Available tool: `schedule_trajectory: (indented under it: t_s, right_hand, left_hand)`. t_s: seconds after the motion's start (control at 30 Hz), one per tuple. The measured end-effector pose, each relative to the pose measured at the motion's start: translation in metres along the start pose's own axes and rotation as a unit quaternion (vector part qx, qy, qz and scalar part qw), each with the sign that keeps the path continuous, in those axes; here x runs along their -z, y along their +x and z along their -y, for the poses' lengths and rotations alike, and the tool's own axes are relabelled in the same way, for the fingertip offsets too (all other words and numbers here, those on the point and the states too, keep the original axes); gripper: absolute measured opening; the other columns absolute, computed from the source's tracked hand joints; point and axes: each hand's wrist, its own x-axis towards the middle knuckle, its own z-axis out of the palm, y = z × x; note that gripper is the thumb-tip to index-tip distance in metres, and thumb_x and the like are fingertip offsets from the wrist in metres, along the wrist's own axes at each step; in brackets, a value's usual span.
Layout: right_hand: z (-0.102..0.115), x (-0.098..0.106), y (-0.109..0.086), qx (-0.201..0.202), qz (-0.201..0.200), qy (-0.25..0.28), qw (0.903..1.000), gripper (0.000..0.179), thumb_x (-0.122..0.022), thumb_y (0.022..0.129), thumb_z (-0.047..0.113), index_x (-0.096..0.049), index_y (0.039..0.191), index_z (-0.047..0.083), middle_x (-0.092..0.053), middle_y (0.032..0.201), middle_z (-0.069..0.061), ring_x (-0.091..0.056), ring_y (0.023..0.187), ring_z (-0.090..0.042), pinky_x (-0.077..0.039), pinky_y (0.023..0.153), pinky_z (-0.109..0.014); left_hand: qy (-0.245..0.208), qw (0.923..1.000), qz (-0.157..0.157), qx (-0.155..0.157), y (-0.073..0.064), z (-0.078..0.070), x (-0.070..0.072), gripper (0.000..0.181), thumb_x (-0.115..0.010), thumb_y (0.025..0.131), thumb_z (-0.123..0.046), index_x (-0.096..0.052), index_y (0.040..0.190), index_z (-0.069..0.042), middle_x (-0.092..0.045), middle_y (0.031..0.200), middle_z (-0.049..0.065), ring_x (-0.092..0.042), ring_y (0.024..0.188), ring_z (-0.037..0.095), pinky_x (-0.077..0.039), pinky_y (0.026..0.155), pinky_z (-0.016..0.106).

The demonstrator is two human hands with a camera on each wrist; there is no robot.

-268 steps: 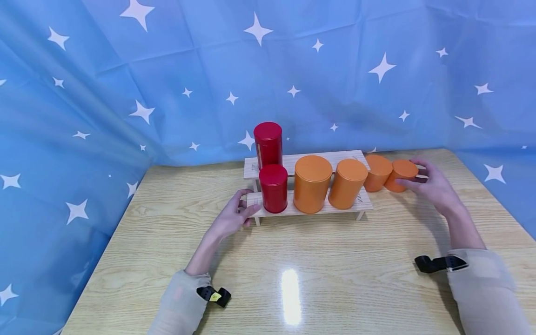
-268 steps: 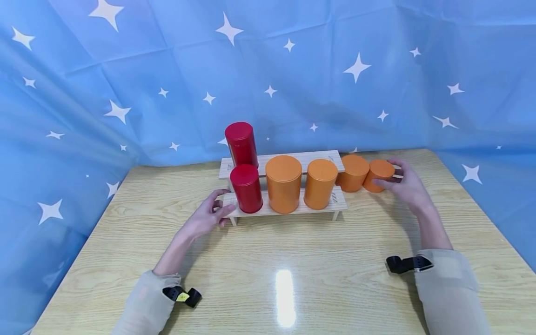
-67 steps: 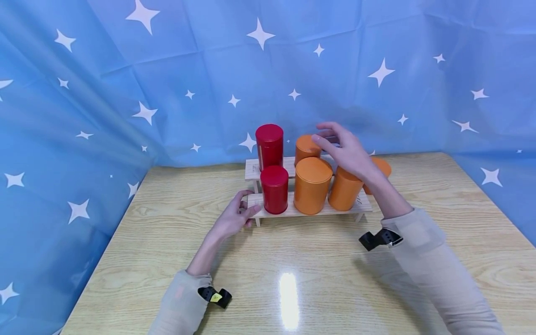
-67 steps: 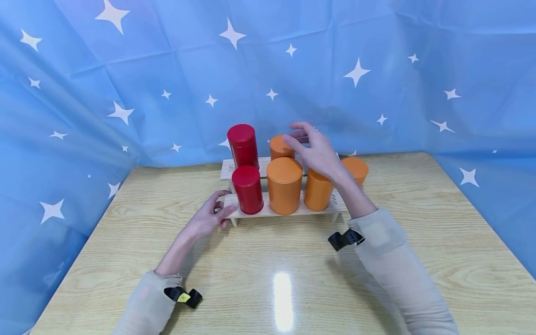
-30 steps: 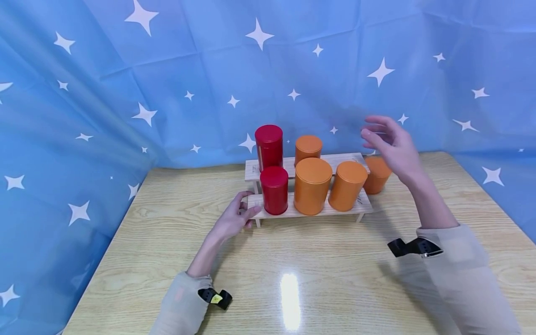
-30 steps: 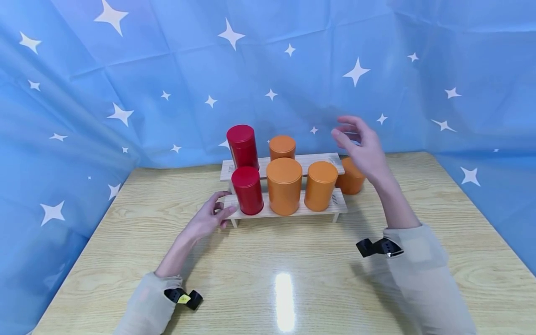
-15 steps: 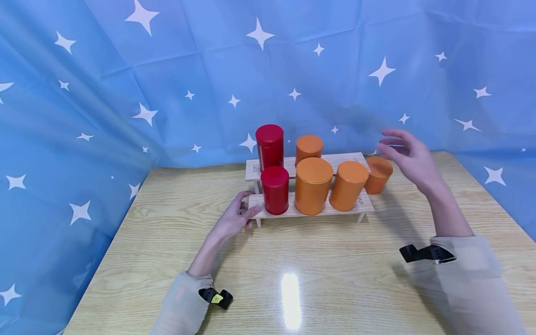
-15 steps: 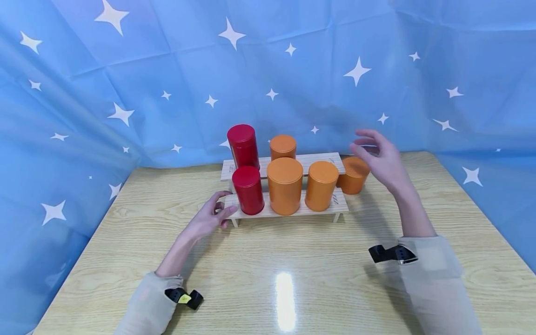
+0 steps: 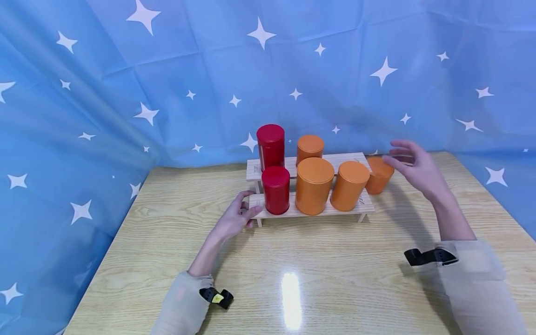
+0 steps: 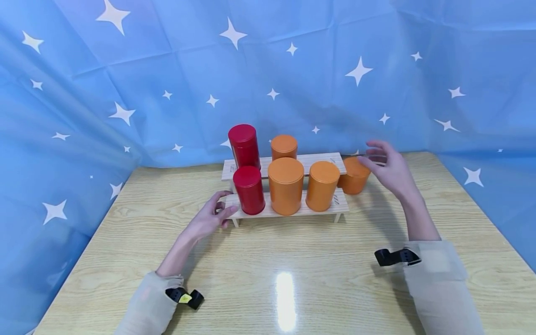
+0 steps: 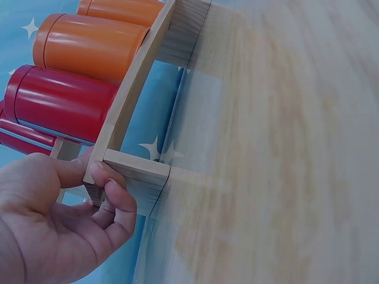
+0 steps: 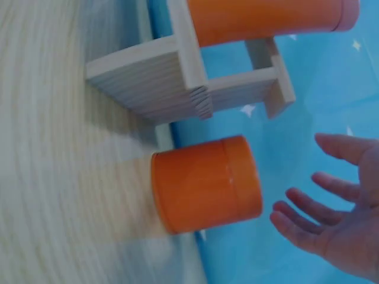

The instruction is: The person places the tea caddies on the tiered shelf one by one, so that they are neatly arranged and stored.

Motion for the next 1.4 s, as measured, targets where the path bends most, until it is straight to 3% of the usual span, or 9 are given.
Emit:
schedule_trajectory:
  t_s: [0.3, 0.37, 0.53, 0.6, 0.7, 0.93, 1.07, 1.27, 1.4]
  right_hand:
    - [-0.019, -0.005, 0.003, -0.001, 0.023, -0.001, 0.9997, 0.077, -0.066, 0.099, 0.037, -0.027, 0.157, 0.004, -0.039, 0.149, -0.031, -0.042, 0.133, -0.049, -0.038, 0.079, -0.006]
    - [-0.021, -0.006, 0.003, -0.002, 0.030, 0.002, 0.9996, 0.079, -0.067, 0.099, 0.036, -0.026, 0.157, 0.003, -0.038, 0.149, -0.031, -0.041, 0.133, -0.050, -0.039, 0.081, -0.008]
    - [-0.026, -0.011, 0.005, -0.005, 0.050, 0.005, 0.9987, 0.085, -0.070, 0.097, 0.034, -0.021, 0.160, 0.005, -0.035, 0.152, -0.031, -0.038, 0.135, -0.051, -0.043, 0.096, -0.029]
    - [-0.029, -0.012, 0.005, -0.003, 0.058, 0.010, 0.9982, 0.087, -0.071, 0.096, 0.033, -0.018, 0.160, 0.005, -0.033, 0.154, -0.031, -0.037, 0.135, -0.052, -0.043, 0.096, -0.032]
    - [-0.033, -0.015, 0.005, -0.005, 0.071, 0.013, 0.9974, 0.090, -0.072, 0.096, 0.031, -0.015, 0.161, 0.006, -0.028, 0.156, -0.031, -0.036, 0.135, -0.052, -0.043, 0.088, -0.021]
    - [-0.041, -0.021, 0.007, -0.011, 0.081, 0.001, 0.9966, 0.091, -0.073, 0.096, 0.028, -0.013, 0.159, 0.000, -0.025, 0.155, -0.033, -0.034, 0.135, -0.053, -0.044, 0.091, -0.033]
    - [-0.044, -0.022, 0.009, -0.007, 0.080, 0.001, 0.9968, 0.092, -0.072, 0.096, 0.026, -0.011, 0.159, -0.002, -0.023, 0.155, -0.035, -0.034, 0.134, -0.056, -0.044, 0.088, -0.027]
    - [-0.043, -0.025, 0.010, -0.012, 0.072, -0.004, 0.9973, 0.095, -0.074, 0.095, 0.028, -0.011, 0.159, -0.002, -0.026, 0.154, -0.034, -0.035, 0.134, -0.055, -0.043, 0.097, -0.047]
    - [-0.044, -0.027, 0.009, -0.015, 0.065, 0.001, 0.9978, 0.093, -0.074, 0.094, 0.028, -0.014, 0.158, -0.003, -0.028, 0.152, -0.033, -0.036, 0.133, -0.054, -0.045, 0.088, -0.024]
  left_hand:
    - [0.006, 1.0000, -0.005, 0.004, 0.000, 0.000, -0.001, 0.057, -0.066, 0.100, -0.020, -0.038, 0.148, -0.009, -0.042, 0.082, 0.007, -0.050, 0.058, 0.020, -0.038, 0.055, 0.027]
    - [0.006, 1.0000, -0.005, 0.003, 0.000, -0.001, -0.001, 0.056, -0.066, 0.100, -0.020, -0.038, 0.148, -0.009, -0.042, 0.082, 0.006, -0.051, 0.058, 0.020, -0.038, 0.055, 0.027]
    - [0.006, 1.0000, -0.004, -0.001, 0.001, -0.001, 0.000, 0.057, -0.065, 0.101, -0.018, -0.036, 0.149, -0.008, -0.041, 0.081, 0.006, -0.051, 0.058, 0.020, -0.038, 0.055, 0.026]
    - [0.006, 1.0000, -0.005, -0.001, 0.001, -0.001, 0.000, 0.057, -0.065, 0.101, -0.018, -0.036, 0.149, -0.007, -0.041, 0.080, 0.006, -0.051, 0.057, 0.020, -0.038, 0.055, 0.026]
    - [0.006, 1.0000, -0.004, 0.000, 0.000, -0.001, -0.001, 0.056, -0.065, 0.101, -0.018, -0.036, 0.148, -0.008, -0.041, 0.081, 0.006, -0.050, 0.057, 0.020, -0.038, 0.055, 0.026]
    - [0.006, 1.0000, -0.006, 0.003, -0.001, -0.002, -0.001, 0.055, -0.065, 0.101, -0.018, -0.037, 0.147, -0.009, -0.042, 0.081, 0.006, -0.050, 0.057, 0.021, -0.038, 0.054, 0.026]
    - [0.005, 1.0000, -0.006, 0.005, 0.000, -0.002, -0.001, 0.055, -0.065, 0.101, -0.018, -0.037, 0.148, -0.009, -0.042, 0.081, 0.006, -0.050, 0.057, 0.020, -0.038, 0.055, 0.026]
    - [0.007, 1.0000, -0.003, 0.002, 0.001, 0.000, -0.001, 0.057, -0.065, 0.101, -0.020, -0.036, 0.149, -0.008, -0.042, 0.082, 0.006, -0.051, 0.057, 0.020, -0.039, 0.055, 0.027]
    - [0.009, 1.0000, -0.002, 0.004, 0.000, 0.000, 0.000, 0.057, -0.065, 0.101, -0.020, -0.035, 0.149, -0.009, -0.041, 0.085, 0.007, -0.053, 0.059, 0.019, -0.040, 0.058, 0.027]
